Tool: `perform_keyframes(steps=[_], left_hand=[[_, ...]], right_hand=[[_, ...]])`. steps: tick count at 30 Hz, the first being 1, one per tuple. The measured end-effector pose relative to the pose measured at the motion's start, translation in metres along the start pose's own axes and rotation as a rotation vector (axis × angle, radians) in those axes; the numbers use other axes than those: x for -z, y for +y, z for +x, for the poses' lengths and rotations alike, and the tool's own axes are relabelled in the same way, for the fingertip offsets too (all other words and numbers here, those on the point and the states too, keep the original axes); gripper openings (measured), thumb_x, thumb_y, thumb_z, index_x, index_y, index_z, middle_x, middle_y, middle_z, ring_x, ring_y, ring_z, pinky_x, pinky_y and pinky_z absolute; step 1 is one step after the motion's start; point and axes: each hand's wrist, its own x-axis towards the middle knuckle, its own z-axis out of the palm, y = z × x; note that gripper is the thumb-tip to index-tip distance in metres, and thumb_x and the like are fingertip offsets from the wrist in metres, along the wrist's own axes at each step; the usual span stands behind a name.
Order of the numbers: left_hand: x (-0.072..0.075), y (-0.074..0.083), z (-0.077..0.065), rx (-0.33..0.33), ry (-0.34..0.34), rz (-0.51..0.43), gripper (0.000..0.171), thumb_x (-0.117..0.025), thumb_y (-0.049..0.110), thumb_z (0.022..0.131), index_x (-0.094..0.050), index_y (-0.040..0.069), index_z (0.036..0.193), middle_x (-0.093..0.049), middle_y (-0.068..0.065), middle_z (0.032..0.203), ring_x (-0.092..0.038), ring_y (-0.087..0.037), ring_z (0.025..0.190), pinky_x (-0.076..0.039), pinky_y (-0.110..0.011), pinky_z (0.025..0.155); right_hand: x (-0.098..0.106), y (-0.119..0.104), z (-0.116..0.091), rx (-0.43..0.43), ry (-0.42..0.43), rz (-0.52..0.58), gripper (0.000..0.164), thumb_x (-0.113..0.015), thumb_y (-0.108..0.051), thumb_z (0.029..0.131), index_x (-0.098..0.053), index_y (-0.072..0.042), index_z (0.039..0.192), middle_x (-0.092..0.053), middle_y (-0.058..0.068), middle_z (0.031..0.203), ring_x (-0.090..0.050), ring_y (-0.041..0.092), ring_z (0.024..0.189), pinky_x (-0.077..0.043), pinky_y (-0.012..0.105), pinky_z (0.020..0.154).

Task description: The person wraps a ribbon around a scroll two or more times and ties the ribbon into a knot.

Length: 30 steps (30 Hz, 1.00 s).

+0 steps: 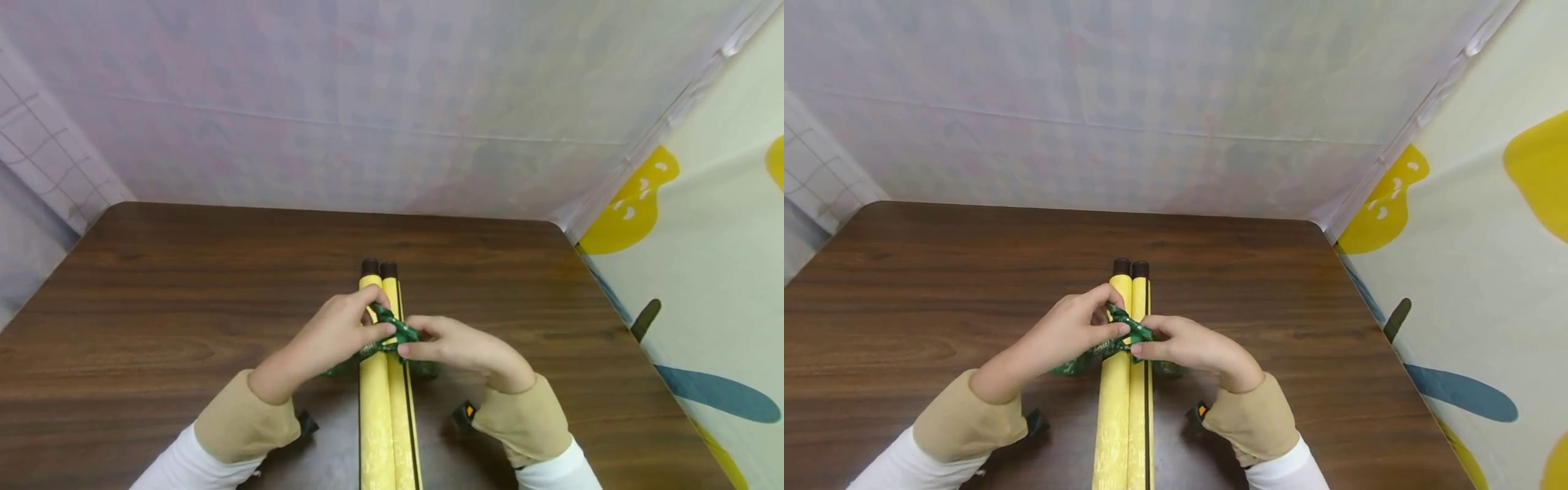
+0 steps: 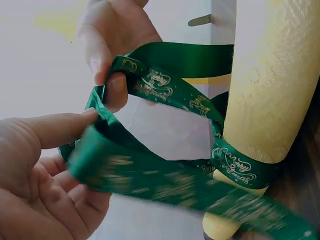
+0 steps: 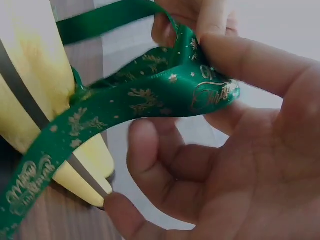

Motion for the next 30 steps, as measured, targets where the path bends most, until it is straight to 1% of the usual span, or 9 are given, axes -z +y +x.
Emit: perform_keyframes(steps=[4, 8, 14, 18, 21, 23, 26, 28, 30], left_hand=[[-0.001, 0.000, 0.000, 0.017, -0.022, -0.032, 0.019, -0.070, 0.022, 0.095, -0.060, 0.012, 0.108, -0.055, -0.001, 0.065, -0.043, -0.011, 0.051, -0.038, -0.024, 0.050], [-0.003, 0.002, 0.000, 0.041, -0.020, -0.047, 0.019, -0.070, 0.021, 0.095, -0.059, 0.011, 0.107, -0.054, 0.000, 0.065, -0.036, -0.010, 0.048, -0.034, -0.023, 0.049], [-0.007, 0.002, -0.002, 0.101, 0.023, -0.061, 0.019, -0.073, 0.018, 0.093, -0.059, 0.010, 0.104, -0.062, -0.004, 0.076, -0.033, -0.012, 0.050, -0.033, -0.023, 0.051], [-0.011, 0.000, -0.004, 0.123, 0.040, -0.087, 0.020, -0.074, 0.017, 0.092, -0.059, 0.010, 0.103, -0.062, -0.005, 0.079, -0.033, -0.012, 0.051, -0.032, -0.023, 0.051], [-0.014, -0.001, -0.006, 0.129, 0.045, -0.099, 0.020, -0.074, 0.016, 0.091, -0.059, 0.010, 0.101, -0.058, -0.003, 0.075, -0.033, -0.011, 0.051, -0.032, -0.023, 0.050], [-0.014, -0.003, -0.007, 0.126, 0.057, -0.108, 0.020, -0.074, 0.016, 0.091, -0.058, 0.009, 0.101, -0.053, -0.002, 0.072, -0.033, -0.011, 0.051, -0.032, -0.023, 0.050], [-0.015, -0.005, -0.007, 0.131, 0.070, -0.122, 0.020, -0.074, 0.017, 0.092, -0.059, 0.008, 0.102, -0.048, -0.001, 0.068, -0.034, -0.012, 0.052, -0.032, -0.023, 0.050], [-0.015, -0.008, -0.007, 0.136, 0.075, -0.136, 0.020, -0.074, 0.017, 0.092, -0.060, 0.007, 0.101, -0.046, -0.001, 0.067, -0.036, -0.012, 0.053, -0.033, -0.023, 0.050], [-0.016, -0.011, -0.008, 0.129, 0.077, -0.146, 0.020, -0.074, 0.017, 0.091, -0.060, 0.006, 0.101, -0.044, 0.000, 0.066, -0.037, -0.012, 0.055, -0.033, -0.024, 0.051]], right_hand=[[0.002, 0.001, -0.003, 0.006, 0.002, -0.028, 0.019, -0.059, -0.020, 0.101, -0.061, -0.002, 0.103, -0.066, 0.004, 0.088, -0.062, 0.017, 0.086, -0.048, 0.034, 0.082], [0.003, -0.001, -0.004, -0.027, -0.004, 0.003, 0.022, -0.056, -0.019, 0.102, -0.061, 0.002, 0.106, -0.072, 0.013, 0.091, -0.070, 0.022, 0.089, -0.052, 0.032, 0.087], [0.000, -0.002, 0.001, -0.116, 0.078, 0.058, 0.017, -0.060, -0.019, 0.094, -0.060, -0.001, 0.093, -0.066, 0.002, 0.080, -0.062, 0.013, 0.081, -0.050, 0.030, 0.081], [-0.003, 0.000, 0.002, -0.126, 0.092, 0.097, 0.019, -0.059, -0.018, 0.094, -0.062, 0.001, 0.095, -0.073, 0.008, 0.090, -0.064, 0.012, 0.088, -0.052, 0.032, 0.087], [-0.006, 0.003, 0.003, -0.133, 0.093, 0.175, 0.017, -0.059, -0.016, 0.095, -0.060, 0.001, 0.096, -0.076, 0.011, 0.095, -0.067, 0.013, 0.092, -0.053, 0.034, 0.092], [-0.008, 0.004, 0.005, -0.131, 0.107, 0.223, 0.013, -0.059, -0.014, 0.094, -0.058, -0.001, 0.091, -0.075, 0.008, 0.088, -0.068, 0.013, 0.087, -0.054, 0.033, 0.089], [-0.011, 0.005, 0.006, -0.137, 0.148, 0.284, 0.011, -0.060, -0.011, 0.092, -0.055, -0.004, 0.088, -0.069, 0.000, 0.077, -0.064, 0.012, 0.077, -0.053, 0.029, 0.080], [-0.012, 0.006, 0.006, -0.140, 0.173, 0.308, 0.011, -0.061, -0.010, 0.092, -0.055, -0.001, 0.091, -0.065, -0.001, 0.076, -0.061, 0.011, 0.074, -0.052, 0.026, 0.075], [-0.013, 0.007, 0.004, -0.142, 0.199, 0.327, 0.017, -0.062, -0.008, 0.092, -0.055, 0.005, 0.101, -0.065, 0.002, 0.079, -0.060, 0.011, 0.074, -0.051, 0.025, 0.070]])
